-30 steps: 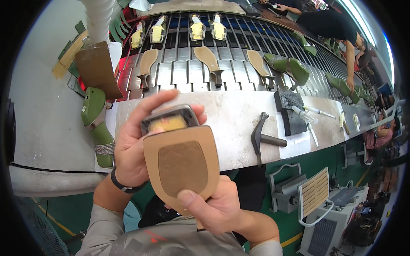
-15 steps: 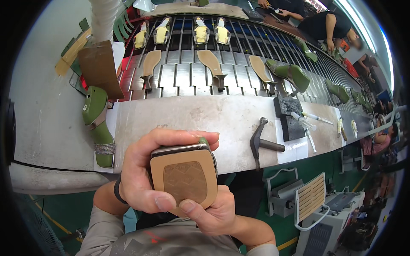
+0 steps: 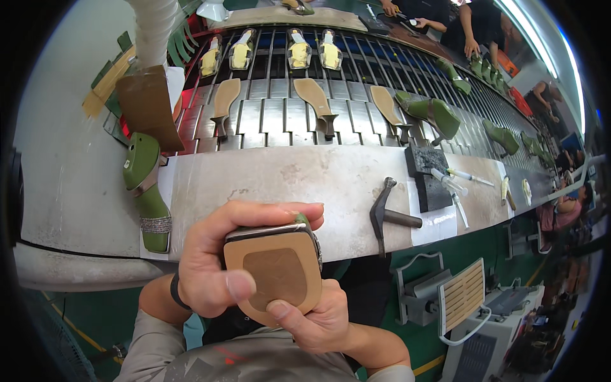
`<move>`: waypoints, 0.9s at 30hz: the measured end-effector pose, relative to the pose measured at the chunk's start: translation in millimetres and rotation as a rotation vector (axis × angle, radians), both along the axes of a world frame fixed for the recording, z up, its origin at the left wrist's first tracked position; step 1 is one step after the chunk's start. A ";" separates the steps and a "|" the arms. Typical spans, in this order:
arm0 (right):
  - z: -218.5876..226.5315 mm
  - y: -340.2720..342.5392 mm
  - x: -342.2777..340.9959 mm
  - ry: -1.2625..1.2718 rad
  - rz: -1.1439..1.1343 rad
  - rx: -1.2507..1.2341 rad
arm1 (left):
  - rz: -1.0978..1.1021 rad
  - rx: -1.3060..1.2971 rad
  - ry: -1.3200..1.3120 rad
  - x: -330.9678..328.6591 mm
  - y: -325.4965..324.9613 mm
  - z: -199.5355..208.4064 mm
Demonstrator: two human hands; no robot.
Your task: The person attaches soles to shoe uppers on shoe lasts by hand, hammers the edges using a hammer, and applies adhesive along the seam using a syringe.
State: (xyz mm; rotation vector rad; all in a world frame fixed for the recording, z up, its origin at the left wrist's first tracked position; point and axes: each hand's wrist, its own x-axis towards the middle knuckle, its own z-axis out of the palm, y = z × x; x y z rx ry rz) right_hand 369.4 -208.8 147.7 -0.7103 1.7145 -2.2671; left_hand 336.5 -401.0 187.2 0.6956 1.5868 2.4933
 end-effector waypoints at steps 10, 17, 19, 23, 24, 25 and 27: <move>3.6 14.3 -1.6 -0.078 0.072 0.036 | -0.003 -0.109 0.022 3.0 -2.8 8.6; 10.1 13.1 -1.4 -0.120 0.044 -0.044 | -0.043 -0.121 0.017 -0.8 1.6 11.0; 8.5 14.3 0.3 -0.167 0.037 -0.061 | -0.044 -0.130 -0.003 0.6 3.3 15.0; 14.0 17.8 0.1 -0.156 0.012 0.074 | -0.097 0.055 -0.191 -0.7 5.7 15.0; 18.8 15.6 -3.3 -0.173 -0.033 0.089 | -0.107 -0.012 -0.139 -9.6 3.6 12.9; 23.3 13.6 -6.2 -0.193 -0.079 0.104 | -0.117 -0.078 -0.090 -17.5 1.8 11.7; 28.3 15.1 -16.6 -0.322 -0.045 0.106 | -0.133 0.035 -0.136 -35.7 5.9 7.3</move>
